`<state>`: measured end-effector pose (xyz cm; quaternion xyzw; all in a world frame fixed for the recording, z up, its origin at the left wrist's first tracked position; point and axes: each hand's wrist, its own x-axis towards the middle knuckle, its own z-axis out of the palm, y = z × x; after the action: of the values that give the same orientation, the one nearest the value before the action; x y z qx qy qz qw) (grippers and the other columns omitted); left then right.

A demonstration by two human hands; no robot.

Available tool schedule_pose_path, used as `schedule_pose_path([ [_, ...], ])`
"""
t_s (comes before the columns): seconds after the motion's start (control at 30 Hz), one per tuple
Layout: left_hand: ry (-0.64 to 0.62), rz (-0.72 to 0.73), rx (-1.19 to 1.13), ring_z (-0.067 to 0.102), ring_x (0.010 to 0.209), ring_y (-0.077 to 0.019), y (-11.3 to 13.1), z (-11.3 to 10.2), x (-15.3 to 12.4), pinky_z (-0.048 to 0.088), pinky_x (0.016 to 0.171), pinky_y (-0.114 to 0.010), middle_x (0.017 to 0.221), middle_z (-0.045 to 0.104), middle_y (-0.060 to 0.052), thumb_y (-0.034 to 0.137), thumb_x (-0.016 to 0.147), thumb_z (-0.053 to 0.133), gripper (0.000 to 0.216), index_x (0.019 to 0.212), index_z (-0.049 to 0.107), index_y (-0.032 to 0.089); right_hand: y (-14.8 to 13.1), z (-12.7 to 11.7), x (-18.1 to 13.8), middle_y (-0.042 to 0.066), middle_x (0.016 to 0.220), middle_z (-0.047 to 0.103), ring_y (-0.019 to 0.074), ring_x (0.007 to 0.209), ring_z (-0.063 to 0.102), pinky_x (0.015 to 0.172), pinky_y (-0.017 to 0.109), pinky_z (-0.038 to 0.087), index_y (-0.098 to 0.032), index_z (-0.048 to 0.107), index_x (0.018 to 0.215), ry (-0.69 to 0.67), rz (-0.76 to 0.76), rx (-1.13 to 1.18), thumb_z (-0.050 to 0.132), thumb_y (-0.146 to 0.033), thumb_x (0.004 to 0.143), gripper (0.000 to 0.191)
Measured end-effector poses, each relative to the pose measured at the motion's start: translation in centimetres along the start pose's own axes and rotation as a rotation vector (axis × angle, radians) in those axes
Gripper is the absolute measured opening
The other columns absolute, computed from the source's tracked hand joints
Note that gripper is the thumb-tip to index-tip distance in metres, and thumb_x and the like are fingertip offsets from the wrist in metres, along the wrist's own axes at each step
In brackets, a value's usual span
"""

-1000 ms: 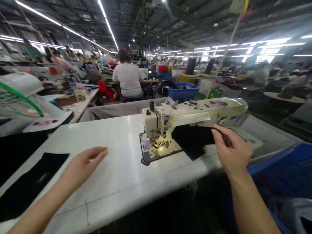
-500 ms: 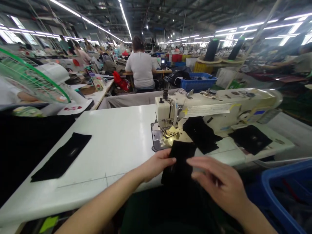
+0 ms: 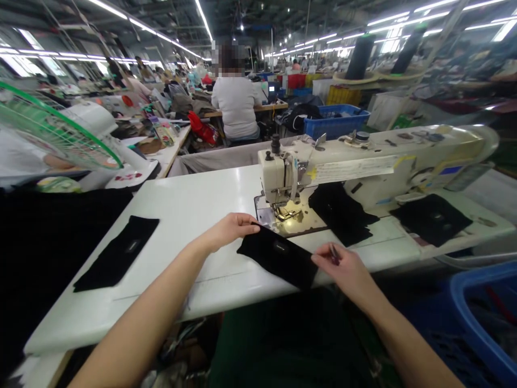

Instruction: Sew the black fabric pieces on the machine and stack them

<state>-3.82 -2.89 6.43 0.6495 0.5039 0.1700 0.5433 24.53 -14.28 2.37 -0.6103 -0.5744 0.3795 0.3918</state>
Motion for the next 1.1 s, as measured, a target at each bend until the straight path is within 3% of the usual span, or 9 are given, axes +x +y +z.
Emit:
schedule_pose_path([
  [0.1, 0.007, 0.058, 0.105, 0.062, 0.073, -0.0178, 0.0, -0.3, 2.2, 0.049, 0.069, -0.028, 0.079, 0.071, -0.001, 0.038, 0.087, 0.06, 0.028, 0.101, 0.075, 0.02, 0.1, 2.5, -1.8, -0.002, 0.068, 0.062, 0.0145, 0.058, 0.056, 0.056, 0.026, 0.048, -0.02, 0.062, 0.081, -0.052, -0.004, 0.038, 0.063, -0.035, 0.081, 0.015],
  [0.17, 0.053, 0.18, 0.293, 0.064, 0.076, -0.0185, 0.0, 0.6, 3.9, 0.051, 0.074, -0.03, 0.081, 0.072, -0.002, 0.027, 0.087, 0.058, 0.021, 0.092, 0.077, 0.02, 0.1, 4.0, -2.9, -0.002, 0.069, 0.062, 0.0139, 0.057, 0.056, 0.055, 0.025, 0.048, -0.021, 0.062, 0.086, -0.055, -0.063, 0.041, 0.061, -0.031, 0.085, 0.01],
  [0.23, 0.139, 0.292, 0.46, 0.065, 0.082, -0.0202, 0.0, 2.0, 5.4, 0.051, 0.083, -0.032, 0.084, 0.071, -0.003, 0.017, 0.083, 0.061, 0.016, 0.082, 0.077, 0.021, 0.2, 4.9, -3.7, -0.001, 0.073, 0.064, 0.0142, 0.06, 0.058, 0.057, 0.025, 0.05, -0.021, 0.065, 0.088, -0.083, -0.183, 0.019, 0.057, -0.027, 0.09, 0.009],
  [0.33, 0.325, 0.378, 0.601, 0.062, 0.097, -0.0251, -0.4, 4.1, 6.4, 0.048, 0.094, -0.038, 0.096, 0.067, -0.008, 0.014, 0.081, 0.067, 0.011, 0.085, 0.075, 0.019, 1.0, 5.1, -4.0, 0.003, 0.092, 0.069, 0.0159, 0.075, 0.065, 0.068, 0.026, 0.055, -0.021, 0.068, 0.099, -0.111, -0.362, -0.023, 0.057, -0.018, 0.09, 0.015],
  [0.43, 0.458, 0.458, 0.773, 0.06, 0.095, -0.0248, -1.2, 5.3, 6.1, 0.05, 0.087, -0.038, 0.097, 0.062, -0.009, 0.018, 0.087, 0.066, 0.006, 0.089, 0.072, 0.017, 2.1, 4.7, -3.8, 0.006, 0.103, 0.07, 0.0185, 0.09, 0.069, 0.078, 0.03, 0.058, -0.022, 0.066, 0.112, -0.106, -0.534, -0.101, 0.052, -0.009, 0.091, 0.028],
  [0.53, 0.398, 0.525, 0.833, 0.059, 0.087, -0.0216, -2.2, 5.2, 5.6, 0.05, 0.082, -0.034, 0.092, 0.061, -0.008, 0.019, 0.094, 0.058, 0.016, 0.087, 0.071, 0.016, 2.8, 4.4, -3.6, 0.008, 0.102, 0.072, 0.0191, 0.092, 0.07, 0.08, 0.032, 0.059, -0.021, 0.065, 0.118, -0.057, -0.689, -0.187, 0.047, -0.004, 0.092, 0.036],
  [0.67, 0.356, 0.629, 0.896, 0.057, 0.089, -0.0226, -3.0, 4.4, 5.8, 0.049, 0.084, -0.035, 0.095, 0.062, -0.01, 0.02, 0.097, 0.054, 0.021, 0.097, 0.074, 0.016, 2.8, 4.2, -3.3, 0.008, 0.1, 0.073, 0.0195, 0.09, 0.07, 0.076, 0.032, 0.06, -0.021, 0.065, 0.121, -0.004, -0.776, -0.289, 0.046, -0.001, 0.091, 0.04],
  [0.83, 0.34, 0.657, 0.89, 0.057, 0.089, -0.0215, -3.1, 3.7, 6.6, 0.049, 0.084, -0.035, 0.094, 0.061, -0.009, 0.021, 0.097, 0.053, 0.023, 0.098, 0.075, 0.017, 2.5, 4.3, -2.9, 0.01, 0.104, 0.071, 0.0215, 0.093, 0.07, 0.079, 0.033, 0.06, -0.02, 0.066, 0.11, 0.049, -0.733, -0.382, 0.049, -0.005, 0.093, 0.029],
  [1.1, 0.357, 0.691, 0.871, 0.056, 0.09, -0.0223, -3.5, 3.5, 7.3, 0.05, 0.084, -0.035, 0.095, 0.061, -0.01, 0.02, 0.097, 0.053, 0.023, 0.103, 0.075, 0.016, 2.4, 4.4, -2.6, 0.011, 0.112, 0.07, 0.023, 0.097, 0.07, 0.077, 0.032, 0.058, -0.019, 0.062, 0.109, 0.007, -0.718, -0.485, 0.043, -0.005, 0.092, 0.029],
])
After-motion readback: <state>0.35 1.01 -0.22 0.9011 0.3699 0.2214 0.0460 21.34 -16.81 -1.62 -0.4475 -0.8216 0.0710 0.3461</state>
